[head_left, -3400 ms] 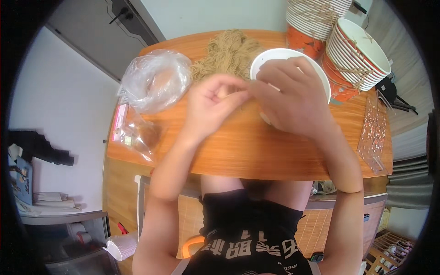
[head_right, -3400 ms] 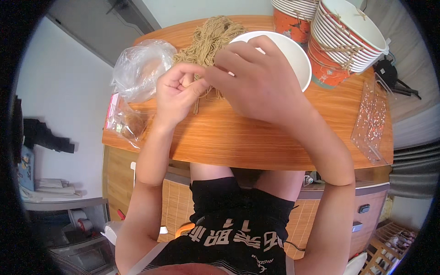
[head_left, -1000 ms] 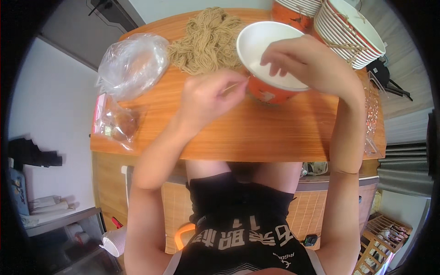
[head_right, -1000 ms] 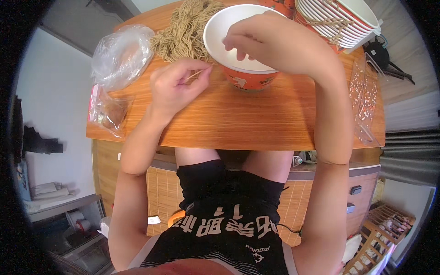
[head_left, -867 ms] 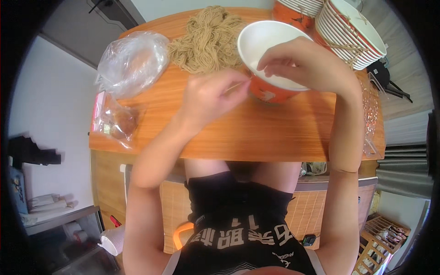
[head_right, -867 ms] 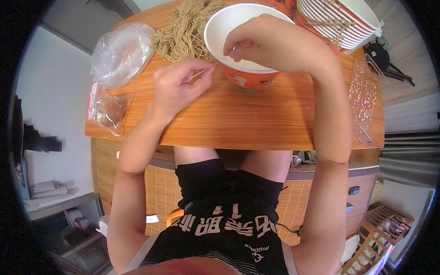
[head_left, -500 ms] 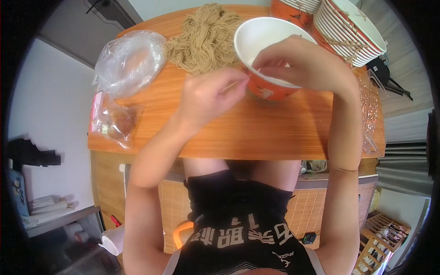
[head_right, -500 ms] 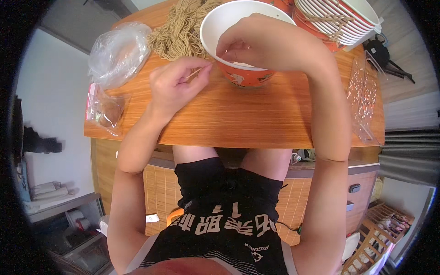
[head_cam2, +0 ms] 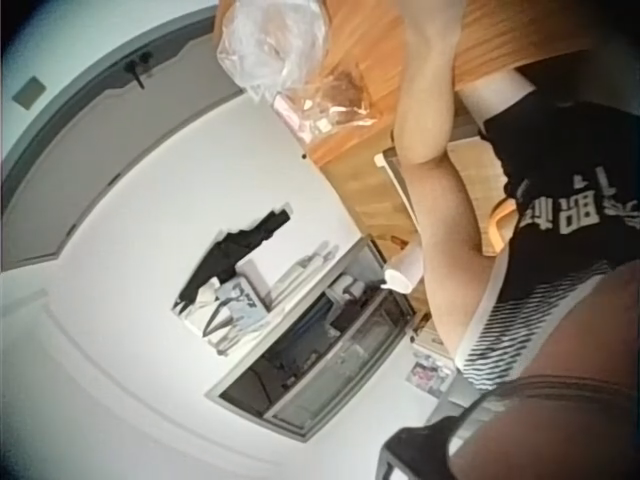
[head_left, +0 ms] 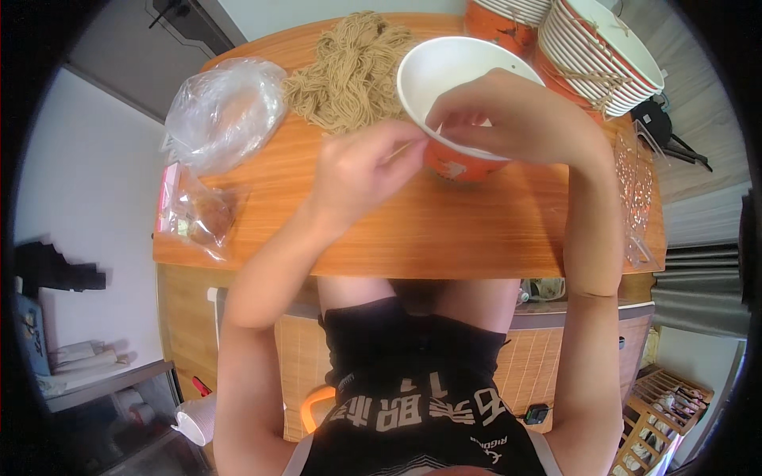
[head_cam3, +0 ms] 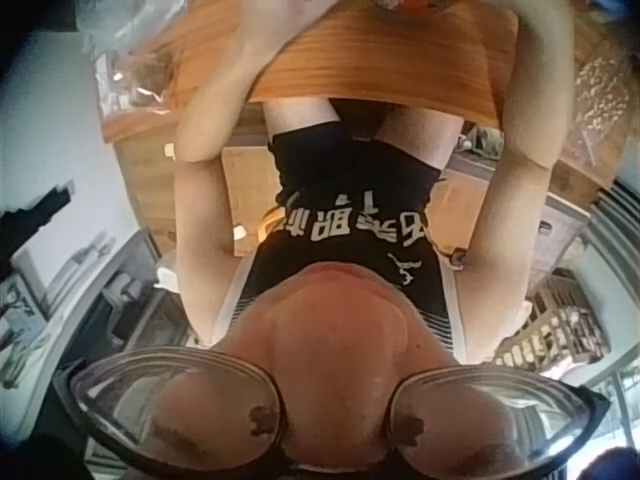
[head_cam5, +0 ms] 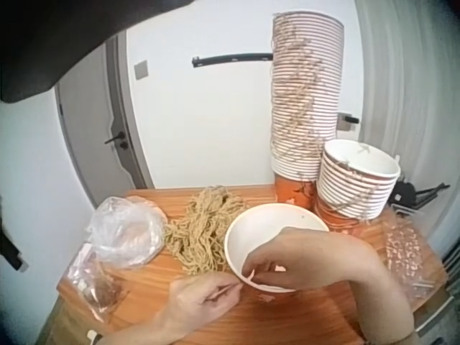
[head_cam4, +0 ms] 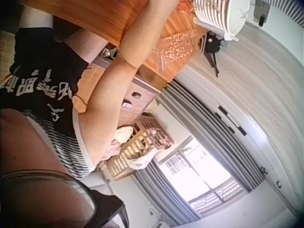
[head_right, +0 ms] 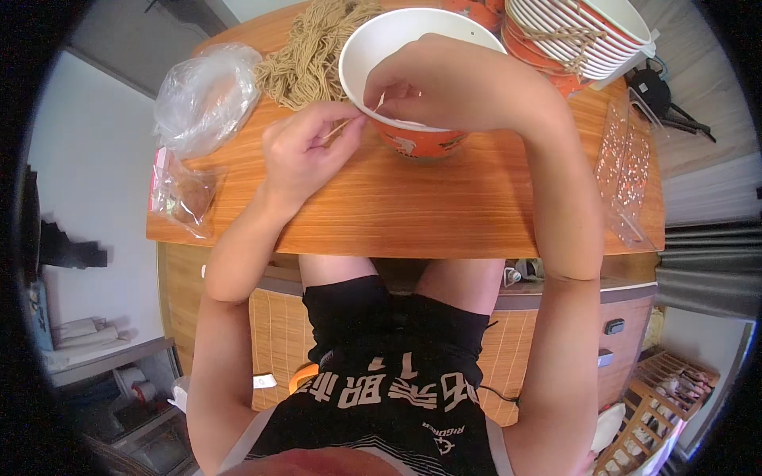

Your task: Attaching hemp rope handles to paper buckets by threading them through holes and tying knots.

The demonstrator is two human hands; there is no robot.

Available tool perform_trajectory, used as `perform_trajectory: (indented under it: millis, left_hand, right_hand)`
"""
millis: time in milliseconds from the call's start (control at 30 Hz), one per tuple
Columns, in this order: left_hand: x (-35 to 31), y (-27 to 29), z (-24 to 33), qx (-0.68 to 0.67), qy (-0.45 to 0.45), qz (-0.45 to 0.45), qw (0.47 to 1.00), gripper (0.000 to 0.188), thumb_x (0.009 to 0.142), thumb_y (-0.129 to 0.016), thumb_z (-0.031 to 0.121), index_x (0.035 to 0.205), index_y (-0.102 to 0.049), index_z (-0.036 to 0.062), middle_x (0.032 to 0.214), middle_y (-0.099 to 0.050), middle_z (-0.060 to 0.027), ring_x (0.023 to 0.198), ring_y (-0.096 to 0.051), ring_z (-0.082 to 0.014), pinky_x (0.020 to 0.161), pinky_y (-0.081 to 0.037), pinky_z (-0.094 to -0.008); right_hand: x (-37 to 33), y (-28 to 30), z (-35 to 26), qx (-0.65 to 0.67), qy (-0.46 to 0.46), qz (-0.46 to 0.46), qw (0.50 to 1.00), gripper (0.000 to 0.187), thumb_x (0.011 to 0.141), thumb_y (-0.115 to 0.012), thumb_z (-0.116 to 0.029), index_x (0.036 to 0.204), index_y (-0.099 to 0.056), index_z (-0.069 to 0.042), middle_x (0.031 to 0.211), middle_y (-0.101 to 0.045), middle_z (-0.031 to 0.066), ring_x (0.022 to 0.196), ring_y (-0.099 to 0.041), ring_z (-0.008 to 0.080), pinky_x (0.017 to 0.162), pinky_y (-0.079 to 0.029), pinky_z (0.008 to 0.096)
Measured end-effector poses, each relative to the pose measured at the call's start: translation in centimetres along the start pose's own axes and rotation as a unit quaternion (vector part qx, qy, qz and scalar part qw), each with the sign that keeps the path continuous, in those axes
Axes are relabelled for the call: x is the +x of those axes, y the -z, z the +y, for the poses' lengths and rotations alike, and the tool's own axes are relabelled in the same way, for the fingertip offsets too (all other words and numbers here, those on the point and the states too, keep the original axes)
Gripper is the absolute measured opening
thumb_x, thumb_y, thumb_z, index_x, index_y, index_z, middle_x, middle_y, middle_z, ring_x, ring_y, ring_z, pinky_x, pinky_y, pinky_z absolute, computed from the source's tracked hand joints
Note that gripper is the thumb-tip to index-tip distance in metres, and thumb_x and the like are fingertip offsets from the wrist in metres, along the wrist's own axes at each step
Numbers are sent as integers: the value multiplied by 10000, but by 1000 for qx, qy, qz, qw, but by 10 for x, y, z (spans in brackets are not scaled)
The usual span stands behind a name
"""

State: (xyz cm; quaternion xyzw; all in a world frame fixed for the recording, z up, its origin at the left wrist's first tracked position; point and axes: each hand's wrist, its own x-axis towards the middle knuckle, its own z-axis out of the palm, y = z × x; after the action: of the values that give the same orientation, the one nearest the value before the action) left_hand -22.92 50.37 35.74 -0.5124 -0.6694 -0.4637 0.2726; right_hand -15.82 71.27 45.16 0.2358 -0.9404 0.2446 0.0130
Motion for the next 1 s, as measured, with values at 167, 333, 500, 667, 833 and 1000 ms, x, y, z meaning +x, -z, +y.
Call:
perform_trajectory:
  millis: [167,333,500,667,833,1000]
  left_hand:
    - [2,1,5,6,1,-12,1000,161,762,-815,27,898,-742,73,557,-511,-8,469,-423,-65,439,-341,-239]
    - [-1,-1,2,-11,16,-10,1000,154,758,-815,39,889,-744,78,545,-502,-1,464,-415,-55,435,-336,-234]
    - [4,5,-2,17,-3,-9,1000,152,750,-813,72,879,-738,100,533,-466,8,447,-400,-61,426,-331,-236]
    - [2,-1,-4,1,2,13,1000,150,755,-808,75,882,-734,103,524,-426,8,440,-392,-74,426,-326,-239]
    - [1,1,0,13,-1,-2,1000,159,764,-815,77,899,-736,101,518,-385,7,442,-379,-70,427,-315,-247]
    - [2,-2,2,-1,20,4,1000,157,787,-823,92,921,-744,104,517,-388,6,445,-366,-69,428,-306,-249]
  right_hand:
    - [-3,-1,4,24,11,-3,1000,185,881,-658,-40,1059,-712,-41,881,-723,141,815,-698,253,749,-542,342]
    - [-3,-3,13,14,22,14,1000,161,894,-659,-120,1024,-727,-53,885,-715,170,828,-698,288,738,-542,370]
    - [3,4,1,15,-16,-17,1000,161,912,-678,-44,1071,-701,-41,877,-696,48,798,-630,140,757,-515,292]
    - [0,3,2,-20,-29,-18,999,195,903,-675,-29,1097,-698,-32,873,-690,44,817,-640,136,766,-524,284]
    - [1,-2,3,-16,-18,-18,1000,215,897,-666,-13,1110,-696,-28,874,-692,49,817,-644,137,769,-526,284]
    - [-2,0,3,-2,-9,-21,1000,204,898,-662,-5,1098,-695,-24,865,-690,48,809,-643,132,762,-525,283]
